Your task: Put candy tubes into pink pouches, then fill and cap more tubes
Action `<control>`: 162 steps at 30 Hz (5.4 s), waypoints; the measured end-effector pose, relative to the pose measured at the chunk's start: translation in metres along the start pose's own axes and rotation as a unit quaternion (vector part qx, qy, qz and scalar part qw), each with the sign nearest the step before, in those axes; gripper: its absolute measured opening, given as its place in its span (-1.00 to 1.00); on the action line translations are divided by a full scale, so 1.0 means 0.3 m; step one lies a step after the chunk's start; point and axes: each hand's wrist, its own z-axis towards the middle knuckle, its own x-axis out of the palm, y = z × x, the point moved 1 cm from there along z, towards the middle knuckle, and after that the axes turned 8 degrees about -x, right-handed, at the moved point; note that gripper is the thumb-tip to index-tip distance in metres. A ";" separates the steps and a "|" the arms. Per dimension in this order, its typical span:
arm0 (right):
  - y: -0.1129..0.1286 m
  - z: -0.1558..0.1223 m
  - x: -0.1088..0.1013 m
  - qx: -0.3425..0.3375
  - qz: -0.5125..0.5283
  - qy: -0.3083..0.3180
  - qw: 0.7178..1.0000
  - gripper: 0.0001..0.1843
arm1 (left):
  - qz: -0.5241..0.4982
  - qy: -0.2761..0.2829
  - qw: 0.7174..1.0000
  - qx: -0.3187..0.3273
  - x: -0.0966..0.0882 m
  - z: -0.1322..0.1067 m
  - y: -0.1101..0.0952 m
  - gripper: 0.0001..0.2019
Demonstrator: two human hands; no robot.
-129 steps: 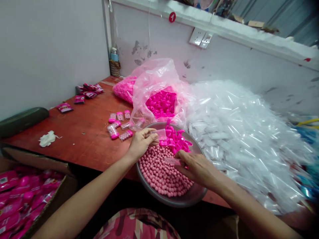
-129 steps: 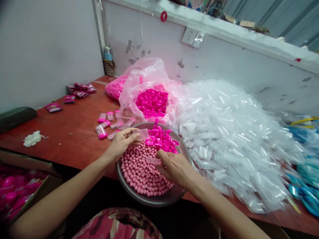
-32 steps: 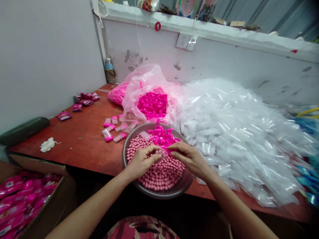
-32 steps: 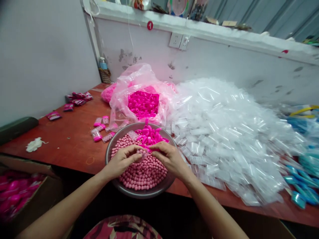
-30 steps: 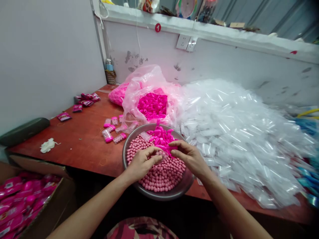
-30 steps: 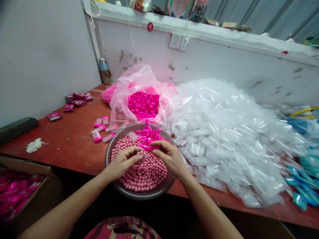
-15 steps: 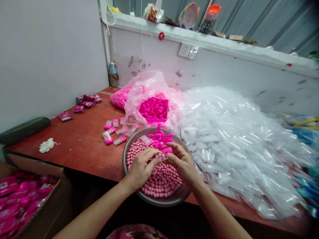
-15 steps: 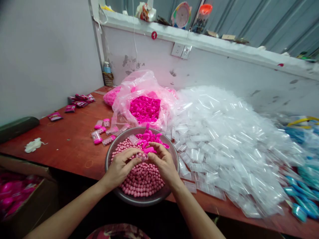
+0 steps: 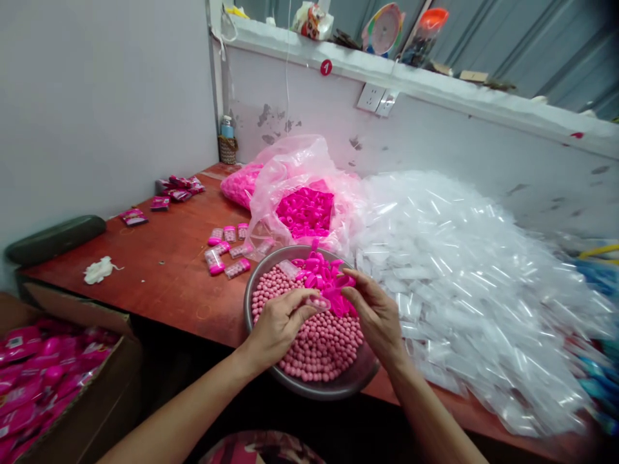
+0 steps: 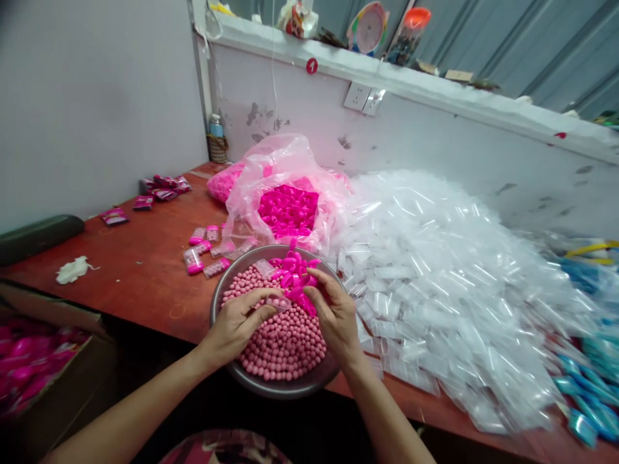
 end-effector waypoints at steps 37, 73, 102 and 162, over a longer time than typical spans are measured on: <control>-0.005 -0.021 0.048 0.264 0.328 0.181 0.889 -0.66 | -0.109 -0.021 0.993 -0.043 -0.010 -0.016 0.047 -0.79; -0.028 0.181 0.137 -0.151 -0.288 0.304 0.896 -0.74 | 0.141 -0.110 0.984 0.019 -0.100 0.049 0.090 -0.68; -0.077 0.032 0.109 0.149 0.051 0.315 0.936 -0.68 | -0.036 -0.106 0.988 -0.102 -0.071 0.009 0.110 -0.74; 0.049 0.137 0.026 -0.018 -0.042 0.218 0.975 -0.74 | -0.098 0.037 0.989 -0.105 -0.049 0.025 0.077 -0.79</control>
